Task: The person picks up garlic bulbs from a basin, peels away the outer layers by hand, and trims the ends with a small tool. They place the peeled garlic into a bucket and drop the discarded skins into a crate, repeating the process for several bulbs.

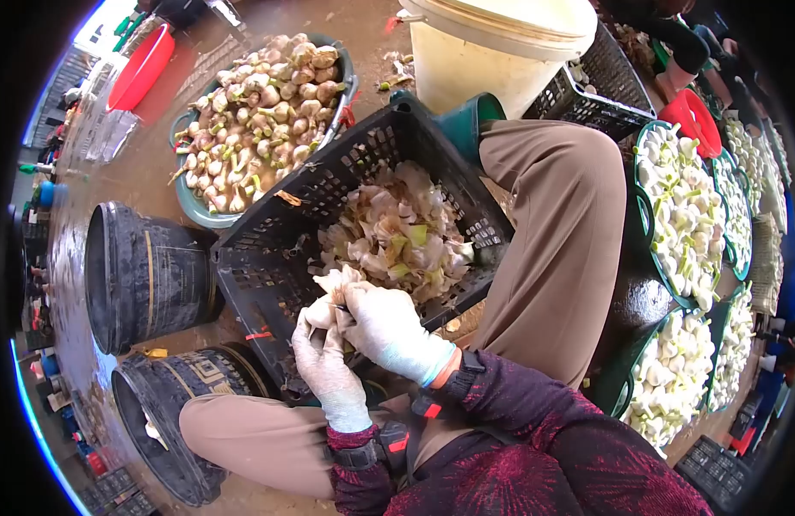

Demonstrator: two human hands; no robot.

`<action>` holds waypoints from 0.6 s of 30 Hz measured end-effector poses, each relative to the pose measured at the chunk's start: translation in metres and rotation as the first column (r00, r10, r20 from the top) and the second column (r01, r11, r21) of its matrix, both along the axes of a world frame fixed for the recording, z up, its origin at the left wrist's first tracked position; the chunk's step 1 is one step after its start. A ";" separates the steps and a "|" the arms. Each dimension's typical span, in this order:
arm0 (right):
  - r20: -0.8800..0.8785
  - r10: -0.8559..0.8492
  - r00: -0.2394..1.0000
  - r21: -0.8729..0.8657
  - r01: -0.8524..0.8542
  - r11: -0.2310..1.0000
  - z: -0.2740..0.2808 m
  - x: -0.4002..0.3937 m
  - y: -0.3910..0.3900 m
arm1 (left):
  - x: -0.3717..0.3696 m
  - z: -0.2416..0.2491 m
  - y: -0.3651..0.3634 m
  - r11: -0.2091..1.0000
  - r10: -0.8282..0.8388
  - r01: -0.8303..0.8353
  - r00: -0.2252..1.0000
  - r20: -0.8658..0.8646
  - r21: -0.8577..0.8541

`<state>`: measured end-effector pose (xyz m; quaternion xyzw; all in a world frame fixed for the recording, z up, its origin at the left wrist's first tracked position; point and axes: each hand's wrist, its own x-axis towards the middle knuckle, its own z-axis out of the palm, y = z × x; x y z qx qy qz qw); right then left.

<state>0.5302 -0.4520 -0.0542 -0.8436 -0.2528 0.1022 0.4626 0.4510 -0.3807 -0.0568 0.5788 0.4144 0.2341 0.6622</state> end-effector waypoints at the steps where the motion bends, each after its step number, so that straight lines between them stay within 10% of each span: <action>1: -0.014 -0.008 1.000 -0.007 0.008 1.000 -0.003 0.001 0.001 | 0.000 -0.002 -0.002 1.000 0.004 -0.004 1.000 0.006 -0.021; 6: -0.222 -0.113 0.969 0.047 0.126 0.991 -0.003 0.028 0.002 | 0.007 -0.005 0.005 0.959 -0.095 0.130 0.984 0.149 -0.253; 15: -0.884 0.108 0.455 0.367 0.530 0.764 -0.006 0.066 -0.018 | -0.004 -0.013 0.019 0.893 -0.021 0.054 0.997 0.079 -0.447; 18: -0.564 -0.079 0.822 0.180 0.216 0.960 -0.027 0.060 -0.016 | -0.007 -0.016 0.024 0.878 0.021 0.035 0.994 0.110 -0.478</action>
